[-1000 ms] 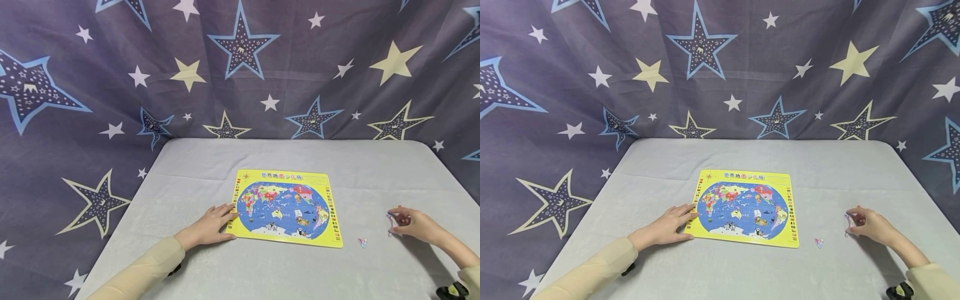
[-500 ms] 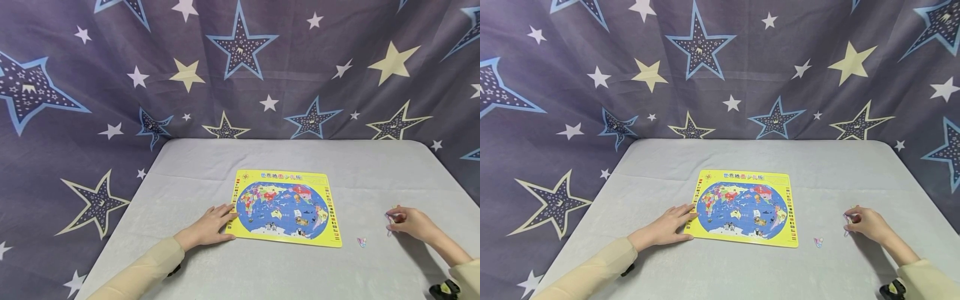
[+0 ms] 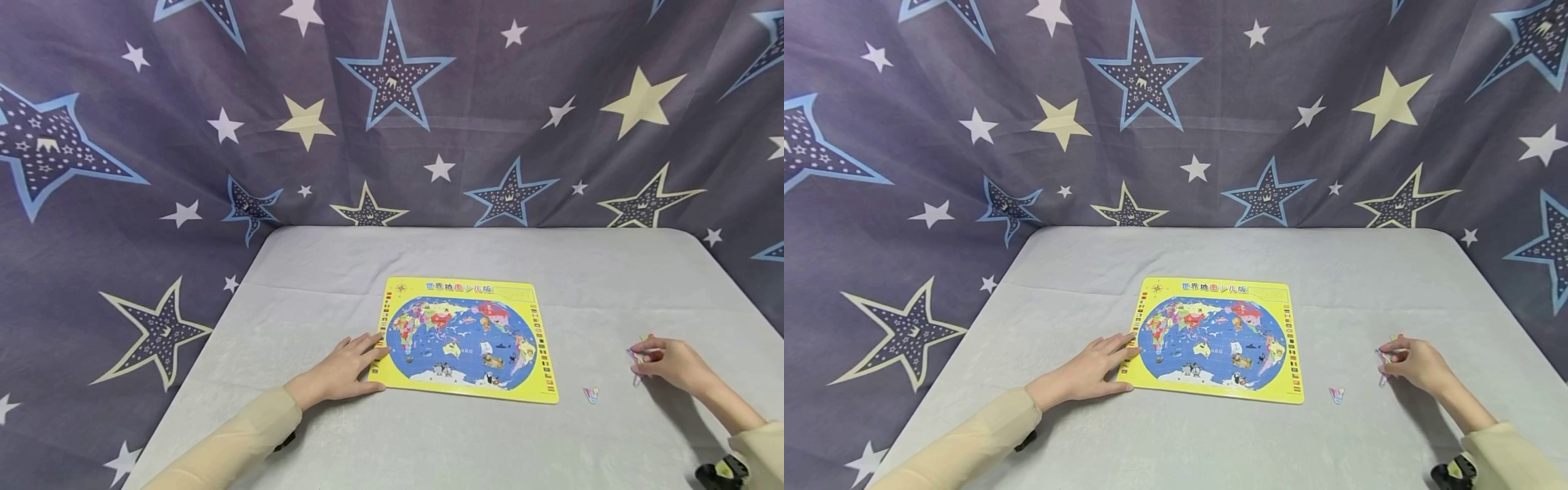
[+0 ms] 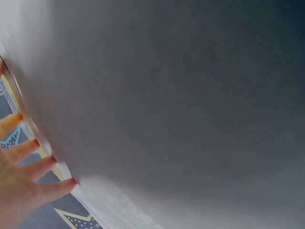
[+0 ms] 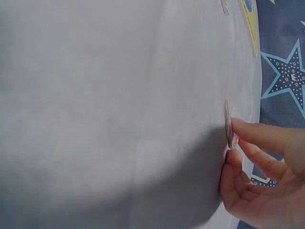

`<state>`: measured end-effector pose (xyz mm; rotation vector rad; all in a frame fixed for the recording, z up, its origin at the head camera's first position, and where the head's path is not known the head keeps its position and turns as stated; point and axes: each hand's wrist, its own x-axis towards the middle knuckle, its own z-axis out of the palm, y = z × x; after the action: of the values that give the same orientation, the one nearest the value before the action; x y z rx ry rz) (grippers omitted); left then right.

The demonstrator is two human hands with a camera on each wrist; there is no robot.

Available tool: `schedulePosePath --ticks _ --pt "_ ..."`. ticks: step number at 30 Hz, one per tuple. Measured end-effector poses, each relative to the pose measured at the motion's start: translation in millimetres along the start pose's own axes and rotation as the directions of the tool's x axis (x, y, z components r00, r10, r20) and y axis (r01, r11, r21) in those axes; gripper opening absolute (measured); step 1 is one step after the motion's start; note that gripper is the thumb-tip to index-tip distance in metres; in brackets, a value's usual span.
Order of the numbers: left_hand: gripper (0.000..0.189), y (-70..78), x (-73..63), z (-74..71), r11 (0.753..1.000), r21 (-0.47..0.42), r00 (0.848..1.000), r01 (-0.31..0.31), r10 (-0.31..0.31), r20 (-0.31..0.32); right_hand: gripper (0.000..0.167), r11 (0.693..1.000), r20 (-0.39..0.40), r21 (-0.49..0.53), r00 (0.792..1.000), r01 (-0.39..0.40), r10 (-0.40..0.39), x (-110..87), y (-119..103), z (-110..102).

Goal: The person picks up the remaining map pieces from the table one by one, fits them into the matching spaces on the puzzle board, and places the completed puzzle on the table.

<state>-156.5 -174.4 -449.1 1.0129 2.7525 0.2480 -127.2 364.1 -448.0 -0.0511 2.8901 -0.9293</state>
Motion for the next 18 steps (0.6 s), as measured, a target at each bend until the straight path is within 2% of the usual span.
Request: schedulePosePath --ticks 8,18 --pt "0.068 -0.7 -0.2 0.7 1.0 0.001 1.0 -0.018 0.018 -0.013 0.033 0.999 -0.023 0.016 0.999 -0.038 0.039 1.0 -0.3 -1.3" --pt "0.067 0.3 0.1 0.0 1.0 -0.001 1.0 0.007 -0.007 0.003 0.039 0.991 0.03 0.113 0.997 -0.072 0.069 2.8 4.5 -2.8"
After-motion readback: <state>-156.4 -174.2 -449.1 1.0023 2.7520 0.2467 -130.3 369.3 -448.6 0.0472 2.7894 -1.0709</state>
